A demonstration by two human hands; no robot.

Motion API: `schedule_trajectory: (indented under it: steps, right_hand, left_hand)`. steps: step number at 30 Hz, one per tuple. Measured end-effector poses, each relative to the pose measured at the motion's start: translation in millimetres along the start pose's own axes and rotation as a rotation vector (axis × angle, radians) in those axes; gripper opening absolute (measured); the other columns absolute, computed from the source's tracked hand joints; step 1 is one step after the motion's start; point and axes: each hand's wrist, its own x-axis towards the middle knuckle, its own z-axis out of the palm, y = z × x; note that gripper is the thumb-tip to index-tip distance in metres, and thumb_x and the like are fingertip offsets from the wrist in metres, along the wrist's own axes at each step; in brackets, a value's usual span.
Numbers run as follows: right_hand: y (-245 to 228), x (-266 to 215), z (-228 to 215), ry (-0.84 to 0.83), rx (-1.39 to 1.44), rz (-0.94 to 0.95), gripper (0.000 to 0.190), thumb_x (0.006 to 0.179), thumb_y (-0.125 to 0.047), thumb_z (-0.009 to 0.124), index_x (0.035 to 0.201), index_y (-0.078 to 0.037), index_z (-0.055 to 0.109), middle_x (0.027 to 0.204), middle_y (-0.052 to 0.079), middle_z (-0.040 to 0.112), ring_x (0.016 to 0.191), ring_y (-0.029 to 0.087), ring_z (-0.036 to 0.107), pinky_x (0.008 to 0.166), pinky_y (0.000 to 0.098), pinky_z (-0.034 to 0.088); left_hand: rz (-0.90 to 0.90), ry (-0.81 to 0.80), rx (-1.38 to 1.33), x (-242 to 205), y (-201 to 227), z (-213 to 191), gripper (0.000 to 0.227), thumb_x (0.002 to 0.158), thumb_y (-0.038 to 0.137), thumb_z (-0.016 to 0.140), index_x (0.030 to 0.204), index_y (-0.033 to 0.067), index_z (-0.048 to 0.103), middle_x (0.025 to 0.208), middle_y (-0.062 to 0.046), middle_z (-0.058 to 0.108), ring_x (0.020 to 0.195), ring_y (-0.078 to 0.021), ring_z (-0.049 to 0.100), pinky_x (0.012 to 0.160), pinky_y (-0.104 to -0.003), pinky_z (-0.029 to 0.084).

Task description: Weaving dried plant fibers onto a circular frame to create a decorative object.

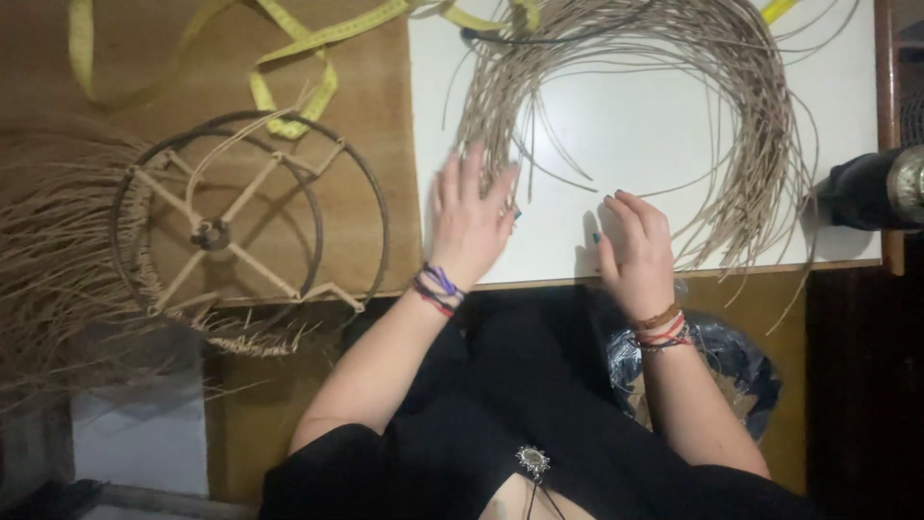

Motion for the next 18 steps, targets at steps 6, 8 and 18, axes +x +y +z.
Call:
schedule_trajectory:
  steps: [6,8,18]
  right_hand:
    - [10.2,8.4,19.7,-0.037,-0.025,-0.006,0.054,0.098,-0.018,0.063,0.144,0.007,0.049,0.144,0.028,0.052,0.134,0.042,0.05,0.115,0.0559,0.042]
    - [7.5,13.1,22.6,-0.042,-0.001,-0.021,0.055,0.099,-0.019,0.063,0.145,0.006,0.047,0.146,0.028,0.05,0.136,0.043,0.048,0.116,0.0558,0.04]
    - [32.4,100.8,16.4,0.086,-0.015,-0.118,0.037,0.096,0.003,0.067,0.132,-0.001,0.065,0.122,0.021,0.061,0.11,0.039,0.06,0.093,0.0481,0.052]
  left_hand:
    - [-0.302,-0.347,0.13,88.6,2.7,4.7,0.113,0.089,0.089,0.054,0.161,0.0109,0.015,0.165,-0.028,0.015,0.152,-0.0479,0.017,0.123,-0.06,0.016]
    - [-0.336,-0.334,0.147,110.3,2.0,20.4,0.121,0.086,0.093,0.058,0.161,0.0098,0.011,0.165,-0.029,0.019,0.152,-0.0468,0.02,0.122,-0.06,0.019]
    - [-0.292,0.149,0.345,116.0,-13.0,78.6,0.061,0.081,0.012,0.059,0.141,0.0085,0.048,0.119,-0.006,0.057,0.093,-0.0257,0.054,0.077,-0.036,0.05]
